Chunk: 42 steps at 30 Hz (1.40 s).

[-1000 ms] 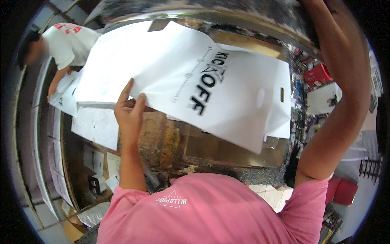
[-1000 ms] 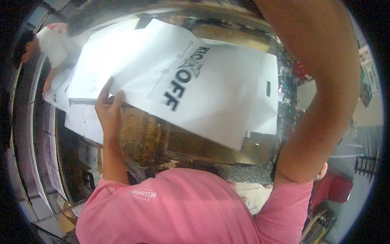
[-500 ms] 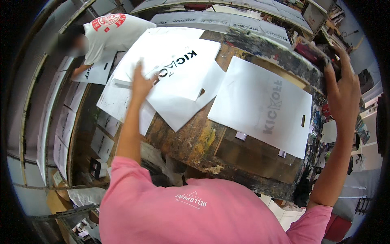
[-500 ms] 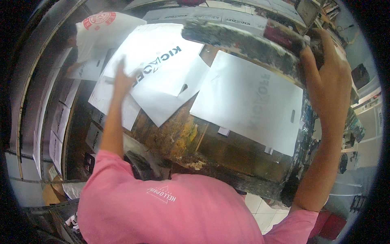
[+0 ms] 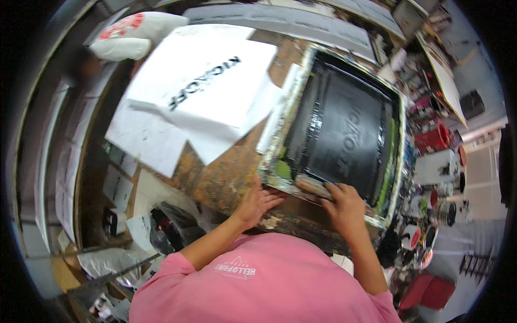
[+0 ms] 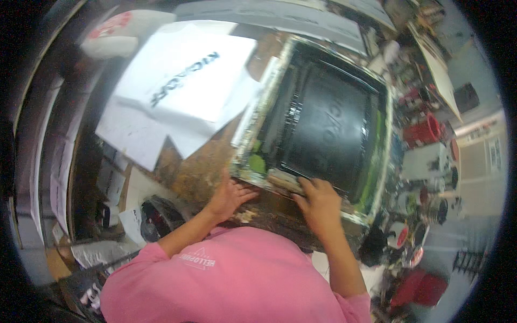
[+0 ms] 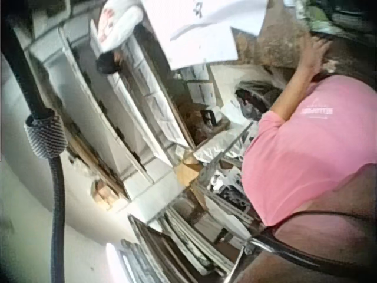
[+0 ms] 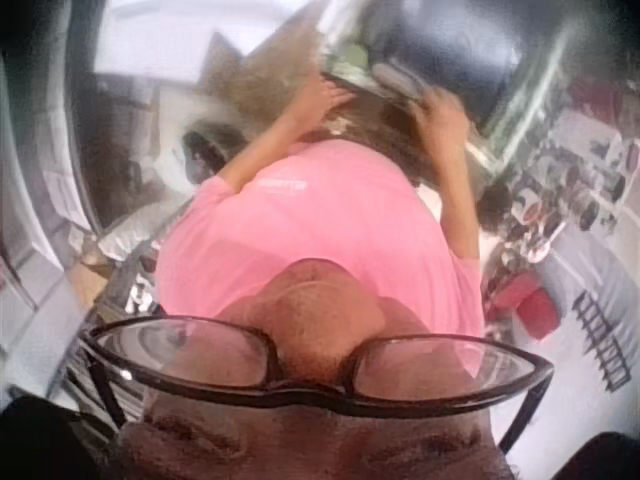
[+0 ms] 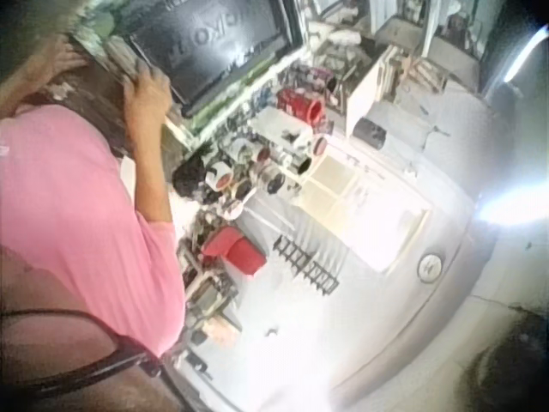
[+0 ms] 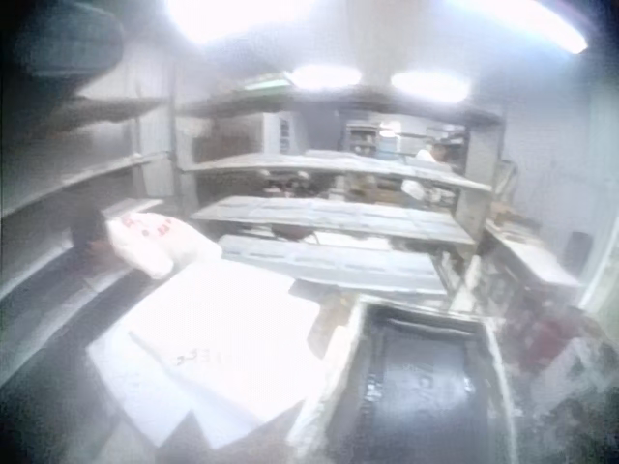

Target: The person screen prints logos onto white plastic bags by placing each bag under a screen, pulling a squeegee across the mesh to apply ink, and then lifting the screen to remove the printed bag.

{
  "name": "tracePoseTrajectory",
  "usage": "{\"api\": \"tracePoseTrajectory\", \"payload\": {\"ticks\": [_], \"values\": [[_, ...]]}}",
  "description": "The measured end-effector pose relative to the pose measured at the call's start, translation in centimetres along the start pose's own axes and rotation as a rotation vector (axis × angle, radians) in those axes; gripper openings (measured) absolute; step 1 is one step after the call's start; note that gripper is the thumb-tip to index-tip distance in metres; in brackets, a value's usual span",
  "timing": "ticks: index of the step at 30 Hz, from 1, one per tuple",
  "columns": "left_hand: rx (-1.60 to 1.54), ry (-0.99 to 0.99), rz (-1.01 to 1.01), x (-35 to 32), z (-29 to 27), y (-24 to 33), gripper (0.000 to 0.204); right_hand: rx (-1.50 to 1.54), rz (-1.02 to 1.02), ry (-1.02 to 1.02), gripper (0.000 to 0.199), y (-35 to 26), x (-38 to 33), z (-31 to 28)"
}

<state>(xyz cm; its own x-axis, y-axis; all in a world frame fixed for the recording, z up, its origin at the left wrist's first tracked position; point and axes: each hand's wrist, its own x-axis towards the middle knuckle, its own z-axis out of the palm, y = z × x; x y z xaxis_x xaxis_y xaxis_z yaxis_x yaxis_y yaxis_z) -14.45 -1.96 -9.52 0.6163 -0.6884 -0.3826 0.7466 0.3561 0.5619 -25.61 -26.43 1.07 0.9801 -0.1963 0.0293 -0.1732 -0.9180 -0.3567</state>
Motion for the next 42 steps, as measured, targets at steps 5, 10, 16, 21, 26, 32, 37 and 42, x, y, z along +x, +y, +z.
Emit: {"api": "tracePoseTrajectory", "payload": {"ticks": [5, 10, 16, 21, 26, 32, 37, 42], "values": [[0.085, 0.023, 0.119, -0.5, -1.0, -2.0, 0.082, -0.101, -0.044, 0.012, 0.053, 1.9, 3.3, 2.2], [0.150, 0.044, 0.075, -1.1, -0.5, -1.3, 0.097, -0.167, -0.102, 0.173, 0.048, 8.2, 12.4, 2.2], [0.160, 0.038, 0.086, -1.0, -0.2, -0.9, 0.108, -0.269, -0.161, 0.335, 0.033, 16.4, 25.6, 2.4], [0.071, 0.035, 0.119, -1.1, -0.5, -0.8, 0.104, -0.270, -0.186, 0.295, 0.034, 19.0, 30.3, -0.2], [-0.020, -0.062, 0.167, -0.6, -2.0, -1.5, 0.097, -0.077, -0.149, -0.079, 0.043, 14.9, 24.5, -4.2], [-0.062, -0.206, 0.146, 0.2, -3.1, -1.7, 0.101, -0.021, -0.079, -0.084, 0.034, 4.6, 4.3, -4.4], [0.011, -0.257, 0.135, -1.3, -0.2, 1.0, 0.100, -0.198, -0.057, 0.193, 0.036, 0.2, -0.3, -4.6], [-0.071, -0.587, 0.316, -1.1, 7.1, 7.3, 0.110, -0.378, -0.073, 0.530, 0.035, -2.9, 2.0, -10.6]]}}
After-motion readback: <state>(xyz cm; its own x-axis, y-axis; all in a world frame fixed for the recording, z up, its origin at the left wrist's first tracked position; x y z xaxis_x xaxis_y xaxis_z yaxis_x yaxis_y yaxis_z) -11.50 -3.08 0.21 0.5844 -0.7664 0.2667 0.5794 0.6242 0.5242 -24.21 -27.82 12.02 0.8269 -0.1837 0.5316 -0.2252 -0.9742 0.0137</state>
